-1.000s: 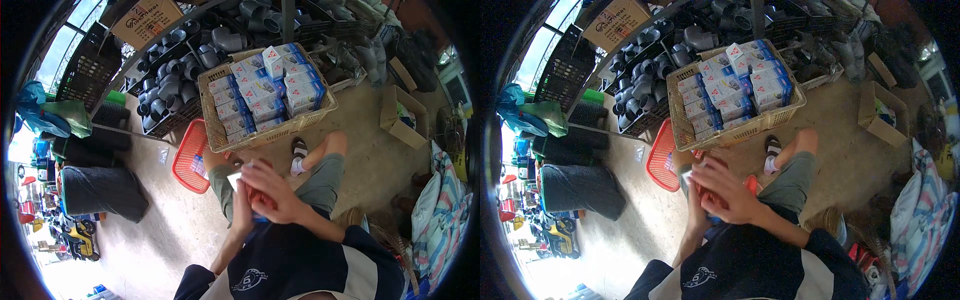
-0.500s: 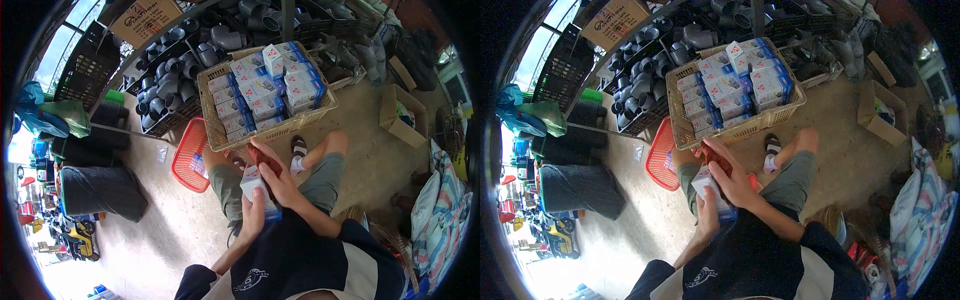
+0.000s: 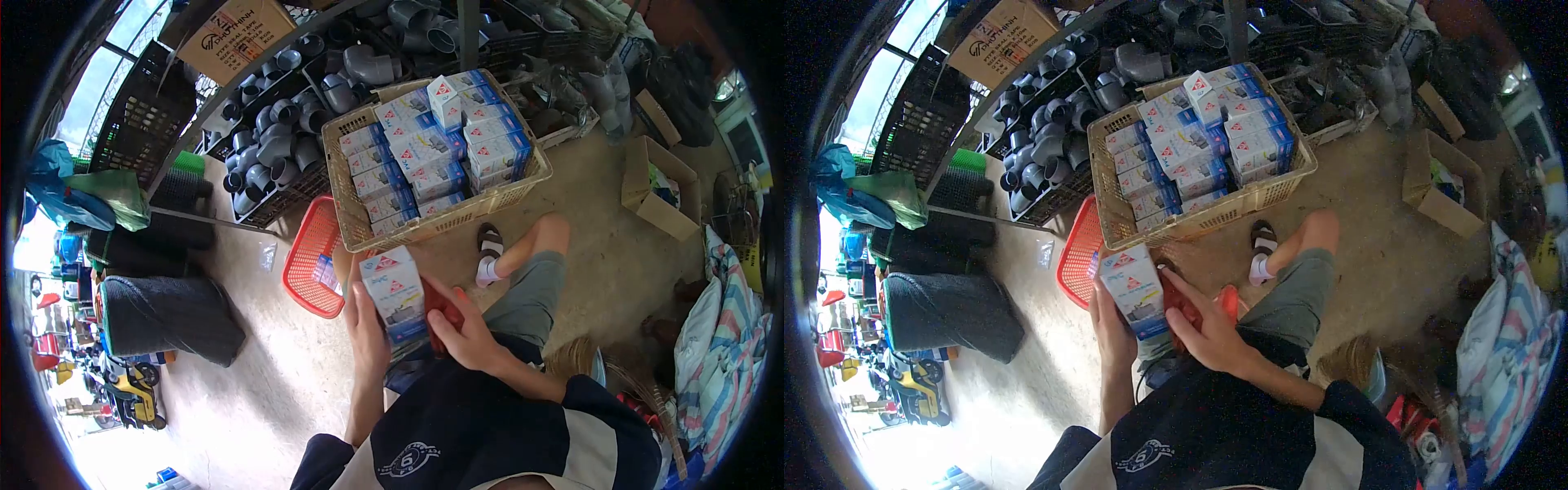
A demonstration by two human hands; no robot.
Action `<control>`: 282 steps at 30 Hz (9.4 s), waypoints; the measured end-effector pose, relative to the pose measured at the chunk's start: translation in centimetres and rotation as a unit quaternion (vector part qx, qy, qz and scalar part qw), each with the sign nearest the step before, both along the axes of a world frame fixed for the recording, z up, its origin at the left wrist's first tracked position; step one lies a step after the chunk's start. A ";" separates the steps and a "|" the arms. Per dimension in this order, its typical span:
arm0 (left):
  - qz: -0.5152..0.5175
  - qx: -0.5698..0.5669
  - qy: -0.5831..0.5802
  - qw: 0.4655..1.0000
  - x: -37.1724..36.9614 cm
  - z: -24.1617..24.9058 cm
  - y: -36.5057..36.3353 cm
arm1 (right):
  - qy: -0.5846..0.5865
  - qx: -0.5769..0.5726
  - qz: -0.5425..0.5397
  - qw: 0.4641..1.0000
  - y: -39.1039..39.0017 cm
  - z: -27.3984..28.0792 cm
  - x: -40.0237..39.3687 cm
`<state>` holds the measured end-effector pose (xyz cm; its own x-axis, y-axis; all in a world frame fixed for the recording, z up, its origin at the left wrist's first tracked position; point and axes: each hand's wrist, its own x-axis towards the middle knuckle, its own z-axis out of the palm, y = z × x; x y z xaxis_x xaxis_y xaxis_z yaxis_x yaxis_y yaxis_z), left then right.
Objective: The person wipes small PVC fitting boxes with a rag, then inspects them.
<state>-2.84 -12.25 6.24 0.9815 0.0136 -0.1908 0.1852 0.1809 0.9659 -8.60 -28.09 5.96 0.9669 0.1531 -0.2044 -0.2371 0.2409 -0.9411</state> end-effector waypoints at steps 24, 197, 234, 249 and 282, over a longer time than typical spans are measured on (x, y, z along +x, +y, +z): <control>0.014 0.009 0.015 1.000 -4.0 -0.6 -1.2 | -0.313 -0.159 -0.009 0.936 1.1 -0.6 0.6; 0.056 0.278 0.135 0.949 18.3 -52.4 25.0 | 0.398 -0.358 0.081 0.840 -1.2 -24.1 5.2; -0.205 0.414 -0.397 0.793 31.3 -5.7 -18.6 | 0.140 -0.326 0.137 0.925 -5.0 -26.6 1.6; -0.017 0.283 -0.302 0.910 6.6 0.3 -1.3 | 0.100 -0.352 0.100 0.925 -4.4 -36.0 0.4; -0.043 0.014 -0.174 0.984 -1.3 0.2 -0.3 | 0.205 -0.312 0.134 0.918 -5.7 -31.9 0.2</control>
